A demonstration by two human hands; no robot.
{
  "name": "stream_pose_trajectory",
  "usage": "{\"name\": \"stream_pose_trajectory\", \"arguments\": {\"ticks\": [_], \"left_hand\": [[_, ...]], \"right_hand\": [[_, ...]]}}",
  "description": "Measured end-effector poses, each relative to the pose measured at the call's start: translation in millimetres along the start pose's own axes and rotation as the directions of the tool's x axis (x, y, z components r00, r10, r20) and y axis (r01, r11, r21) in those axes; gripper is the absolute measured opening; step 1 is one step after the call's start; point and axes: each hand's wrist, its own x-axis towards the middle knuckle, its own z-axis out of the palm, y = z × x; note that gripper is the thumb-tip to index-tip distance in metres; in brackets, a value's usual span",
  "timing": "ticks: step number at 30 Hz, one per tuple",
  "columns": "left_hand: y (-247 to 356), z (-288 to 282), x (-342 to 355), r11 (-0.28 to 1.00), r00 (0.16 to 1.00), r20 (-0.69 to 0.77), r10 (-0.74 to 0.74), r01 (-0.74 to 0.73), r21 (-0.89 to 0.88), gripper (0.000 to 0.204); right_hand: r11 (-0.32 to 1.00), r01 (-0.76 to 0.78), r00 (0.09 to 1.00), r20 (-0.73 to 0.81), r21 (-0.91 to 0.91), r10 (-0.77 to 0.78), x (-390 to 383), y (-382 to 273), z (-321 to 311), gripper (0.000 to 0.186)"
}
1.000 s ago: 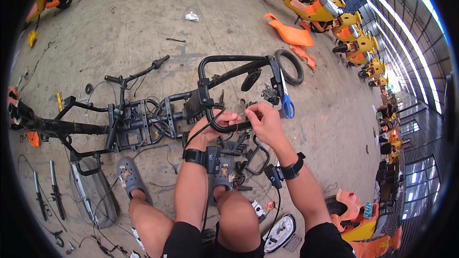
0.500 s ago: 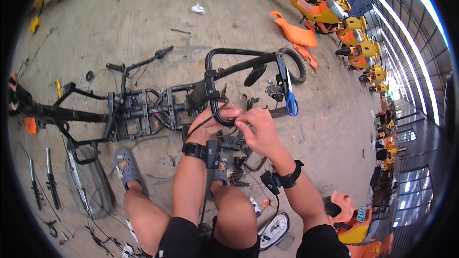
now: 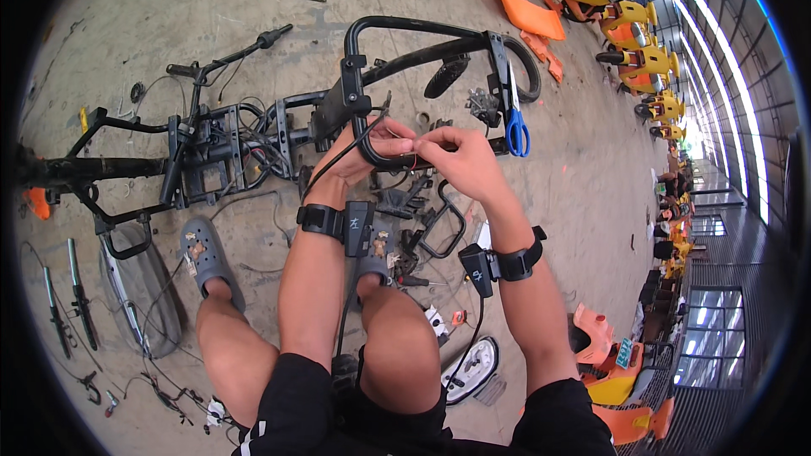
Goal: The person organizes and secures electrical wires on a scooter frame using a blue pair of scissors to trim zip ties.
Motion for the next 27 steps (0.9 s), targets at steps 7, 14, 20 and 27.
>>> {"name": "stream_pose_trajectory", "arguments": {"ticks": [7, 14, 20, 27], "left_hand": [[-12.3, -3.0, -0.8, 0.981, 0.969, -0.165, 0.183, -0.169, 0.095, 0.025], [-18.3, 4.7, -7.2, 0.986, 0.958, -0.240, 0.158, -0.168, -0.021, 0.021], [-31.3, -4.5, -1.0, 0.973, 0.964, -0.176, 0.200, -0.216, -0.079, 0.025], [-24.4, 1.6, -5.1, 0.961, 0.961, -0.191, 0.201, -0.231, -0.154, 0.028]], "right_hand": [[0.981, -0.080, 0.995, 0.051, -0.175, 0.090, 10.8, -1.1, 5.3, 0.046], [0.967, -0.138, 0.990, -0.048, -0.214, 0.131, 11.8, -9.5, 16.9, 0.045], [0.968, -0.110, 0.993, -0.054, -0.226, 0.100, 12.9, -13.4, 14.8, 0.056], [0.984, -0.033, 0.996, -0.089, -0.173, 0.018, 18.4, -6.1, 19.5, 0.054]]}}
